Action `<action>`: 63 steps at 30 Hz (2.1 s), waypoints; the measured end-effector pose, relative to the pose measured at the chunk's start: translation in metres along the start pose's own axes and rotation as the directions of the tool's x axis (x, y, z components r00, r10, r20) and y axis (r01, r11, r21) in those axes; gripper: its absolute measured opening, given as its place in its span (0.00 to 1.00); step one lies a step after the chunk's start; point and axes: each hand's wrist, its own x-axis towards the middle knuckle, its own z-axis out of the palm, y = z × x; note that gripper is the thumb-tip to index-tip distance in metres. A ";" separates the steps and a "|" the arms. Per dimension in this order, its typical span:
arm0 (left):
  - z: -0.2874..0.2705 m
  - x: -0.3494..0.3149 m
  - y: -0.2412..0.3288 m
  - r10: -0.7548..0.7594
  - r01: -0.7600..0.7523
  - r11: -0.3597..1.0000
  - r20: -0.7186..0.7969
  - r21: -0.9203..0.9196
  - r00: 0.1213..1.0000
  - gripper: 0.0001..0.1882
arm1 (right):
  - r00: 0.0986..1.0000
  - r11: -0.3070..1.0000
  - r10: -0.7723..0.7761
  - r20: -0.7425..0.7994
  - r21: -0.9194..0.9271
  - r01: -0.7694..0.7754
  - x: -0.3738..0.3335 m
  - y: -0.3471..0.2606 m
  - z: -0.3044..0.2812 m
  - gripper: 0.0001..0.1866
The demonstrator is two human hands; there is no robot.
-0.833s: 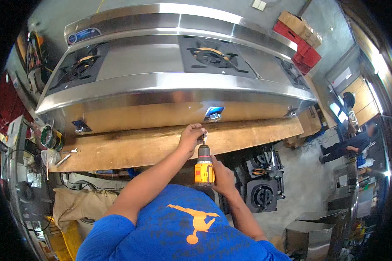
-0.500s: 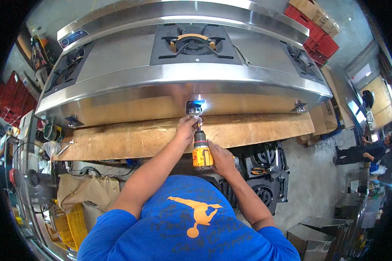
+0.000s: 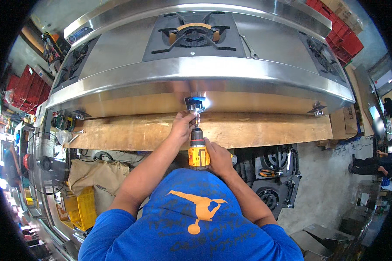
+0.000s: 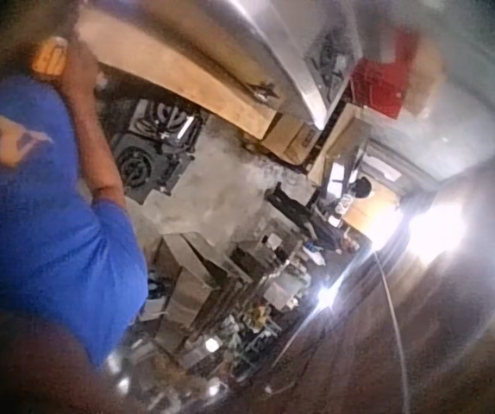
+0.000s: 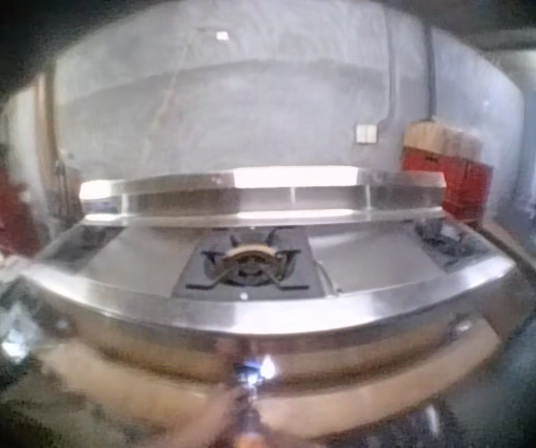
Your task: The person assembles a stainless steel gas stove on a wooden workbench. They use a wrench to tighten screws on the front panel and then use a power drill to secure knobs and other components.
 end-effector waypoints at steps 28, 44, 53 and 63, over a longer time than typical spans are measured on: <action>0.020 0.021 0.012 -0.074 0.070 0.984 0.022 0.162 0.997 0.18 | 0.999 0.993 0.027 -0.032 0.119 -0.023 0.014 0.041 0.014 0.33; 0.023 0.025 0.032 -0.230 0.218 0.965 0.075 0.147 0.970 0.21 | 0.996 0.988 0.083 0.042 0.128 -0.087 0.022 0.032 0.012 0.37; 0.014 0.034 0.029 -0.222 0.206 0.969 0.122 0.136 0.967 0.19 | 0.997 0.995 0.064 0.046 0.071 -0.068 0.023 0.032 0.010 0.40; 0.013 0.041 0.028 -0.166 0.135 0.974 0.163 0.184 0.973 0.20 | 0.999 0.997 0.050 0.015 0.060 -0.051 0.029 0.033 0.003 0.41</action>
